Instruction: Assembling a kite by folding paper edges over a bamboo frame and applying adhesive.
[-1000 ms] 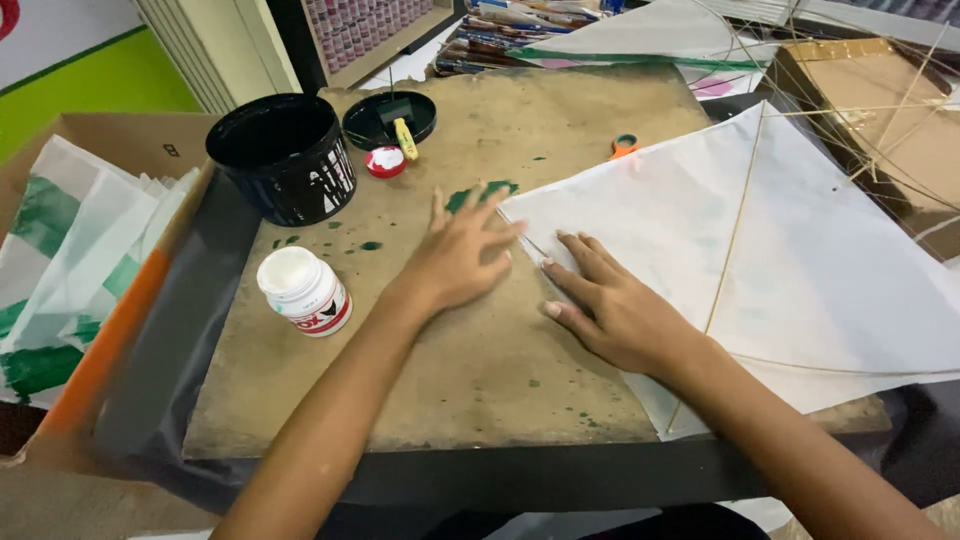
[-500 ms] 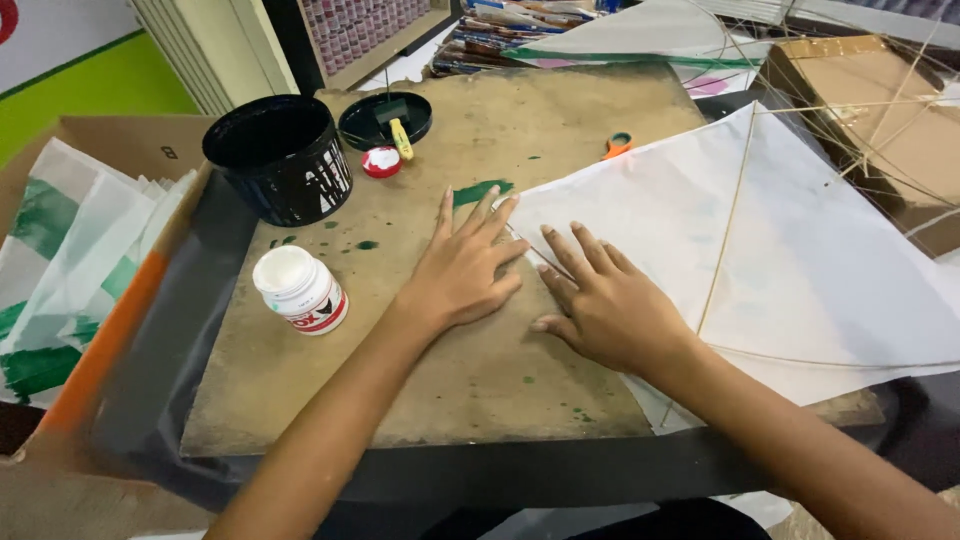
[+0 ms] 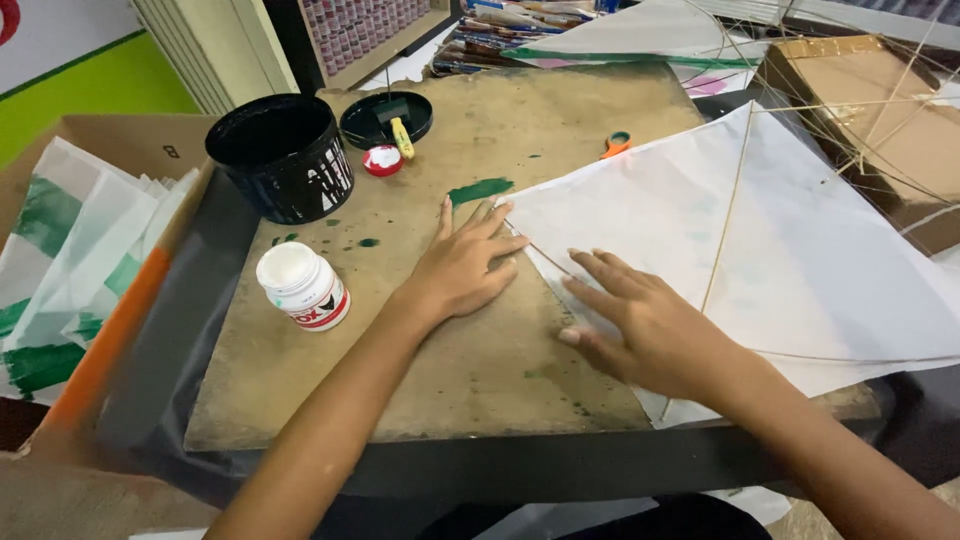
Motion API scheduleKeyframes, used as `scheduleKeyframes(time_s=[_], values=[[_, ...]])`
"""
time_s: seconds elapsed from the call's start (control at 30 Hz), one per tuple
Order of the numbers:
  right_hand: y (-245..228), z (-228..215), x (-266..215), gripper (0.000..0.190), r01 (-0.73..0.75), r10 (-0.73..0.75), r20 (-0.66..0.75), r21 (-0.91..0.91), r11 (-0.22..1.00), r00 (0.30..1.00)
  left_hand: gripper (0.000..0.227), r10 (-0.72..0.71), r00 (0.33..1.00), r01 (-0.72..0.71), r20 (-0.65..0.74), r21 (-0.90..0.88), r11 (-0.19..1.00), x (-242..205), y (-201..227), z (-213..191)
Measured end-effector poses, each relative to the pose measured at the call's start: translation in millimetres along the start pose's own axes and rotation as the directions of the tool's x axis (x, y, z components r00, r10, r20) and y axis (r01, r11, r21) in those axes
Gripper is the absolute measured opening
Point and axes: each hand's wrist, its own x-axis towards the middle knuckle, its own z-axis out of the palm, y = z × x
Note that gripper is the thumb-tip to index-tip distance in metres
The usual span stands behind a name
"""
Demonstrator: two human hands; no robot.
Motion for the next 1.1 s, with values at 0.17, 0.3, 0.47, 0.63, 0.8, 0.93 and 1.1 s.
scheduleKeyframes(time_s=[0.17,0.3,0.47,0.63,0.8,0.93,1.1], values=[[3,-1,6,0.056,0.010,0.003,-0.074,0.170,0.985,0.997,0.049,0.024,0.999,-0.027,-0.036,-0.068,0.997,-2,9,-9],[5,2,15,0.053,-0.006,0.034,-0.086,0.310,0.951,0.996,0.047,0.034,0.997,-0.040,-0.076,-0.075,0.996,-3,6,-10],[-2,-4,23,0.047,0.056,0.010,-0.158,0.409,0.911,0.987,0.047,0.053,0.978,-0.071,-0.200,-0.087,0.994,-6,-1,-18],[-19,-9,35,0.044,0.067,0.050,-0.162,0.640,0.765,0.986,0.039,-0.021,0.875,-0.087,-0.485,-0.199,0.976,-27,6,-44],[-54,-8,59,0.041,0.036,0.019,-0.052,0.866,0.499,0.998,0.029,-0.051,0.794,-0.094,-0.606,-0.204,0.974,-81,18,-86],[-88,-3,90,0.043,0.125,-0.100,-0.085,0.835,0.536,0.991,0.028,-0.041,0.739,-0.071,-0.673,-0.138,0.988,-115,-7,-94],[-142,-5,125,0.041,0.224,-0.205,-0.114,0.714,0.664,0.972,0.025,-0.005,0.574,-0.096,-0.819,-0.074,0.993,-156,-47,-102]])
